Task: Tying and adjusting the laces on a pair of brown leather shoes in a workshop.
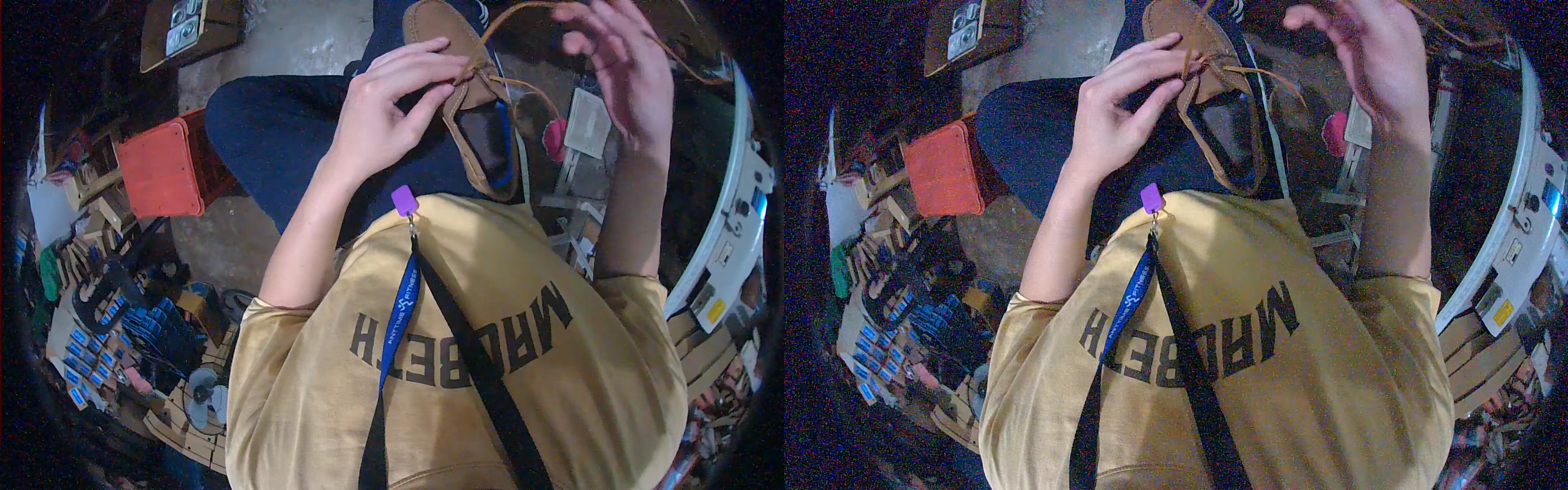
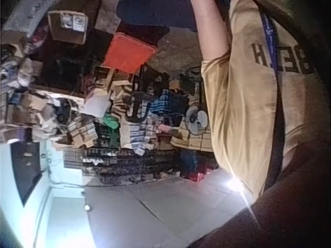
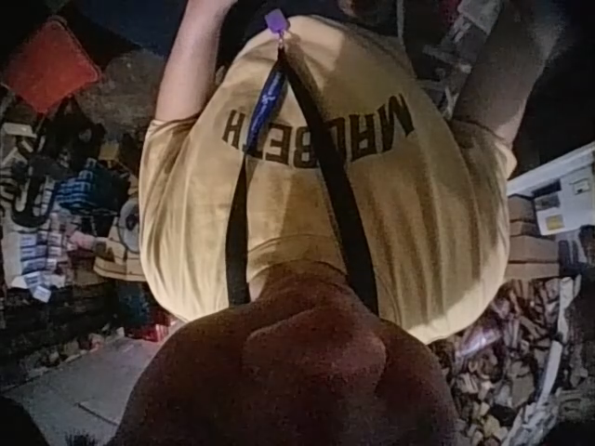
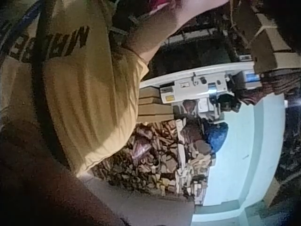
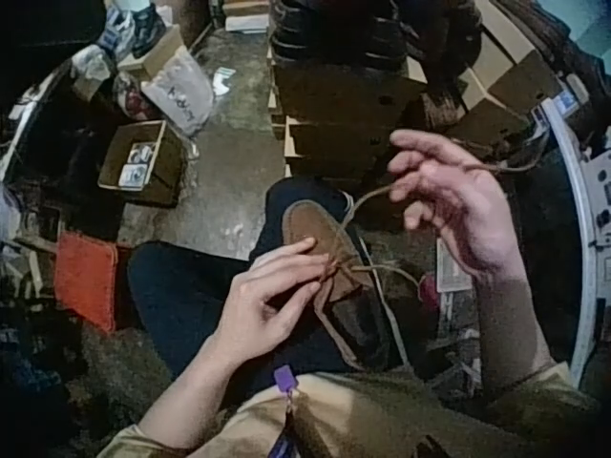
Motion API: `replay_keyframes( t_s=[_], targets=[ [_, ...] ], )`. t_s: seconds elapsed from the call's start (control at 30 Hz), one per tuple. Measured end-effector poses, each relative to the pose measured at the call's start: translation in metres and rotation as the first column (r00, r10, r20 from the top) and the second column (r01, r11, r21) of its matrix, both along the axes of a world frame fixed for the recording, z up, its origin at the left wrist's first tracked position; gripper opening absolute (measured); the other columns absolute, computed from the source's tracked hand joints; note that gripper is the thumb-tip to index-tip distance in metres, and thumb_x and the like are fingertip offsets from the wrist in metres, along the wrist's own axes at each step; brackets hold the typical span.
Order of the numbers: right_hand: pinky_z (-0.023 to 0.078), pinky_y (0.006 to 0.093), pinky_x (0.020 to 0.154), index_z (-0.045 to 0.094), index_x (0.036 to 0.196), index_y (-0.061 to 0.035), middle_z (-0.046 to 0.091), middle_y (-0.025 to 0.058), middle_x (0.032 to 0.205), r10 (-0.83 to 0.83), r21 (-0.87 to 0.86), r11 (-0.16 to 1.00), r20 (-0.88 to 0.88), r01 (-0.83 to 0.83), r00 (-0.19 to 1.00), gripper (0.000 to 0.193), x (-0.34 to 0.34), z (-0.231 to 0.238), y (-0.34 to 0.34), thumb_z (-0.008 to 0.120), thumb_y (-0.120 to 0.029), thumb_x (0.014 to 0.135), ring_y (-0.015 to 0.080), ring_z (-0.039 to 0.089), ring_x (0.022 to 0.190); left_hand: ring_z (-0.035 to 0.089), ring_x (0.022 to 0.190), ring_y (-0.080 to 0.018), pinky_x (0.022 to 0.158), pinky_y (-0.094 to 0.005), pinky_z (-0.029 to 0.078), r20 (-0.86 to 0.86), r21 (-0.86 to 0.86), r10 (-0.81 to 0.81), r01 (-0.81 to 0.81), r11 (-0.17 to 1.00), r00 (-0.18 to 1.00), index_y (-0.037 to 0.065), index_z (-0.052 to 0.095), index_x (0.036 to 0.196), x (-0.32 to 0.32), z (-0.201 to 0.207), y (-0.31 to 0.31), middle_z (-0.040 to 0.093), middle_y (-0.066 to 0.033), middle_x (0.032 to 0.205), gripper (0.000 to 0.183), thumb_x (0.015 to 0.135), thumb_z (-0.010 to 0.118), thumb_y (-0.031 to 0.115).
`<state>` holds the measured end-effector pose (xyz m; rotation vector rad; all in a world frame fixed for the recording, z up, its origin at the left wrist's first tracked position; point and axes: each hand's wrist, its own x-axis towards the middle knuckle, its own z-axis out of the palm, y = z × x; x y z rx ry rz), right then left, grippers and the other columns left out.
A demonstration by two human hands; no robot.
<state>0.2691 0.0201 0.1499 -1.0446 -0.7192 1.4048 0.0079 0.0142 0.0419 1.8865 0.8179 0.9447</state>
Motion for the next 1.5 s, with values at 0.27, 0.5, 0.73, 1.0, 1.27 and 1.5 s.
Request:
replay_keyframes(
  t_s=[0.27,0.5,0.73,1.0,1.27,1.5],
  targets=[
    [0.055,0.0337,0.091,0.07,0.126,-0.006,0.073,0.0114,0.111,0.436,-0.24,0.803,0.86,-0.546,0.264,0.043,0.011,-0.049,-0.03,0.08,-0.027,0.09,0.0195,0.071,0.103,0.068,0.11,-0.0282,0.104,-0.0447,0.052,-0.253,0.483,-0.046,0.167,0.86,0.966,0.009,0.076,0.109,-0.015,0.007,0.014,0.074,-0.0066,0.112,0.031,0.079,0.078,0.006],
    [0.058,0.0324,0.079,0.069,0.127,-0.0116,0.07,0.0094,0.109,0.142,0.018,0.865,0.949,-0.501,0.28,0.037,-0.007,-0.059,-0.036,0.071,-0.009,0.09,0.0256,0.07,0.09,0.063,0.101,-0.0315,0.089,-0.0455,0.052,-0.305,0.524,0.109,0.071,0.849,0.946,0.006,0.07,0.099,-0.002,0.007,0.009,0.068,-0.0087,0.099,0.02,0.082,0.079,0.012],
    [0.056,0.0311,0.067,0.06,0.14,-0.0165,0.065,0.0049,0.098,0.105,0.052,0.892,0.942,-0.449,0.318,0.054,-0.019,-0.055,-0.045,0.07,-0.004,0.088,0.0182,0.062,0.074,0.059,0.096,-0.0319,0.092,-0.0464,0.044,-0.375,0.37,0.329,-0.186,0.91,0.866,0.005,0.064,0.093,0.015,0.022,-0.022,0.062,-0.0106,0.091,0.012,0.088,0.071,0.013],
    [0.054,0.0358,0.094,0.055,0.143,-0.0111,0.062,0.0115,0.128,-0.116,0.265,0.876,0.926,-0.402,0.359,0.068,-0.03,-0.057,-0.042,0.077,-0.002,0.079,0.0272,0.064,0.113,0.064,0.093,-0.0278,0.087,-0.0407,0.05,-0.27,0.009,0.181,-0.185,0.983,0.946,0.006,0.067,0.109,0.008,0.026,-0.02,0.067,-0.009,0.095,0.023,0.089,0.076,0.014],
    [0.053,0.0381,0.099,0.057,0.144,-0.0127,0.06,0.0102,0.139,-0.144,0.198,0.903,0.976,-0.382,0.165,0.067,-0.013,-0.051,-0.036,0.073,0.002,0.08,0.0275,0.06,0.127,0.067,0.102,-0.0259,0.092,-0.0381,0.053,-0.124,0.132,0.106,-0.09,0.987,0.987,0.006,0.071,0.112,-0.002,0.015,-0.003,0.07,-0.0082,0.1,0.029,0.085,0.078,0.009],
    [0.048,0.0407,0.106,0.059,0.137,-0.0089,0.06,0.0167,0.13,0.111,0.069,0.762,0.965,-0.644,0.236,0.069,0.001,-0.028,-0.03,0.081,-0.007,0.072,0.0331,0.061,0.118,0.067,0.106,-0.0255,0.099,-0.0417,0.051,-0.191,0.298,-0.005,0.062,0.953,0.982,0.01,0.075,0.107,-0.006,0.013,0.005,0.072,-0.0037,0.103,0.027,0.081,0.079,0.009]
  ],
)
